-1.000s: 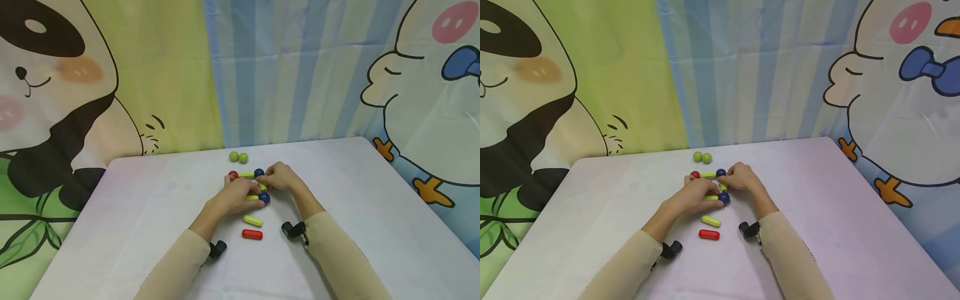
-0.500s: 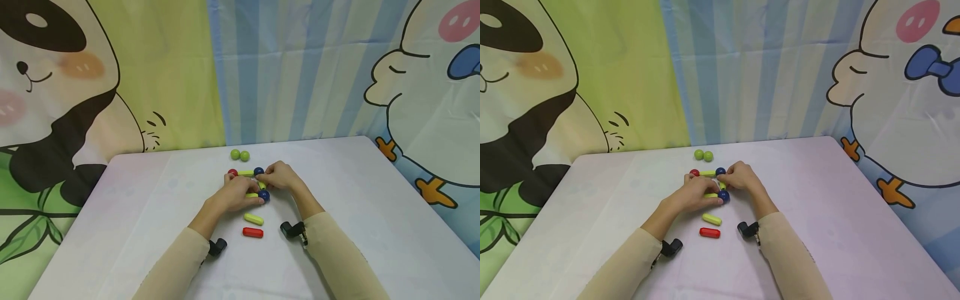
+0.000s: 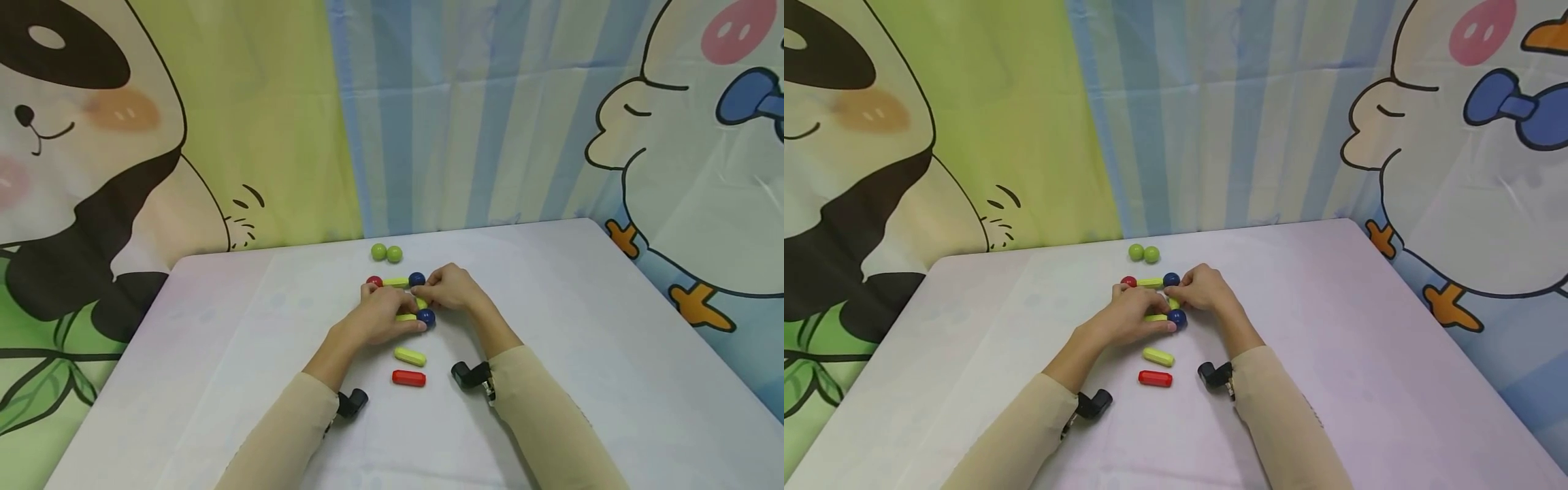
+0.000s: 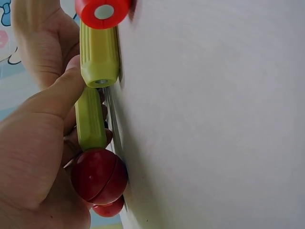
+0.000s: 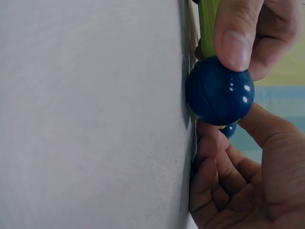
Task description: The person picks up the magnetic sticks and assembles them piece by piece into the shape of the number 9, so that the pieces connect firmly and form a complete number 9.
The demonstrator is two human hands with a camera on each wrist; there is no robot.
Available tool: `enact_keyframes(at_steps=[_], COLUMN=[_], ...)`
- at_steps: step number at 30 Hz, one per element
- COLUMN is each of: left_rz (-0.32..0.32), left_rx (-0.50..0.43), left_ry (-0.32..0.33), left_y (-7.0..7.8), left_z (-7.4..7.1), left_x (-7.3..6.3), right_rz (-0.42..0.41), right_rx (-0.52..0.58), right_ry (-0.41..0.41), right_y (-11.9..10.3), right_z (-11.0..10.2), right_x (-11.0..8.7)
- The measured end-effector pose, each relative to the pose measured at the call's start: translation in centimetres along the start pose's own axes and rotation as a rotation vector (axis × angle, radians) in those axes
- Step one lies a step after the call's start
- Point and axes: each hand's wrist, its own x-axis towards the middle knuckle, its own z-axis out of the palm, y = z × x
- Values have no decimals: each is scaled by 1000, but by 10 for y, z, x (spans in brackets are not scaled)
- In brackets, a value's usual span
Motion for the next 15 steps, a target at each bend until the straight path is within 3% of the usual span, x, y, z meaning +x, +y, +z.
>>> enact_keyframes(at_steps=[9, 15], left_rz=[9, -33], left_rx=[32, -33], left_ry=[63, 144], left_y=[-6, -22], left_z=[-3, -10], left_x=[-5, -13], right_rz=[-1, -8], right_rx=[23, 15], right_ry=[-24, -46], right_y=[2, 3], right_z=[-1, -3], right_x=[-1, -2])
